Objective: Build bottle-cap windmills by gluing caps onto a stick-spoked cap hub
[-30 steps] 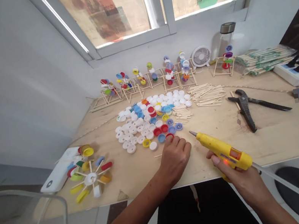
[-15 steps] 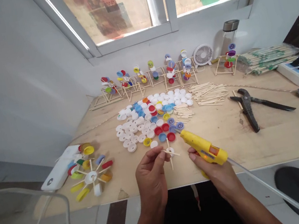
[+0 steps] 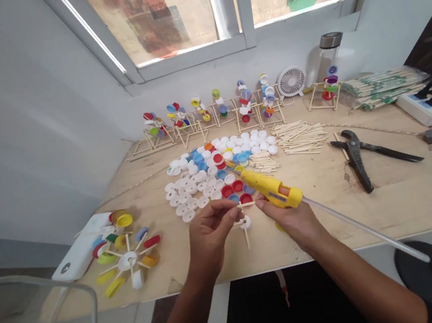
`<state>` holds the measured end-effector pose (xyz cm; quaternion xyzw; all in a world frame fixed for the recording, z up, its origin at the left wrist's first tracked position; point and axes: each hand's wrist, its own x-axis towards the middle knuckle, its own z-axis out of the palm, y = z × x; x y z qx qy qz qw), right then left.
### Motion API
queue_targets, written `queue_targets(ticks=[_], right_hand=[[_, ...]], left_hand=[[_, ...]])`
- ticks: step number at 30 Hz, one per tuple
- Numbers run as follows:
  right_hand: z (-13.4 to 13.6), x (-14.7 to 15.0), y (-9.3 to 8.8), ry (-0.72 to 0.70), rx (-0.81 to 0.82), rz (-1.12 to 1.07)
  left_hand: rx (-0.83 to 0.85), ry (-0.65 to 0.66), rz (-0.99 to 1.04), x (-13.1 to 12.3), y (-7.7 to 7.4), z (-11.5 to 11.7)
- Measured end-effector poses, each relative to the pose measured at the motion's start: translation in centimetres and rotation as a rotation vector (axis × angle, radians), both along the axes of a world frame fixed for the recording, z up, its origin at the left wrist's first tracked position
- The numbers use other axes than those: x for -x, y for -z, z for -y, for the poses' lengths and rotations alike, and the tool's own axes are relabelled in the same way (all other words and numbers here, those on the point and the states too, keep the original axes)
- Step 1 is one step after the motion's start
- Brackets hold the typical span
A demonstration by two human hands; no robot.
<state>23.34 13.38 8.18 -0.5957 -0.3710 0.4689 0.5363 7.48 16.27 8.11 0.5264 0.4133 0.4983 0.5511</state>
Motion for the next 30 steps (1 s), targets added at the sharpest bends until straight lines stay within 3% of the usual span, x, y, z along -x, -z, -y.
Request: queue_targets(ticks=[4,8,13,18,24,30], right_hand=[[-1.2,0.1,-0.2,-0.021,-0.027,-0.017],[-1.1,0.8,0.2,-0.027,0.005,-0.024],[-0.8,0.6,1.0,-0.005,0.039,-0.036],[-0.9,-0.4,2.0,0.031,0.018,-0.144],[-0.7,-0.1,1.6,-0.105,0.042,-0.192],[-1.5,0.5,1.8,-0.178,0.142,-0.295]], left_hand=[[-0.24,0.125,-0.307,1.0,-0.7,-1.6],[-0.459,0.209,-0.612,1.5,0.1,-1.3],[-0.392,0.105,-0.642,2.6,1.5,1.3],[-0.277,0.098,-0.644,3.2,2.3,3.3],[-0.324,0.08,-0.582,2.5,3.1,3.3],[-0.393,0.132,-0.683,2.0,3.9,2.8]])
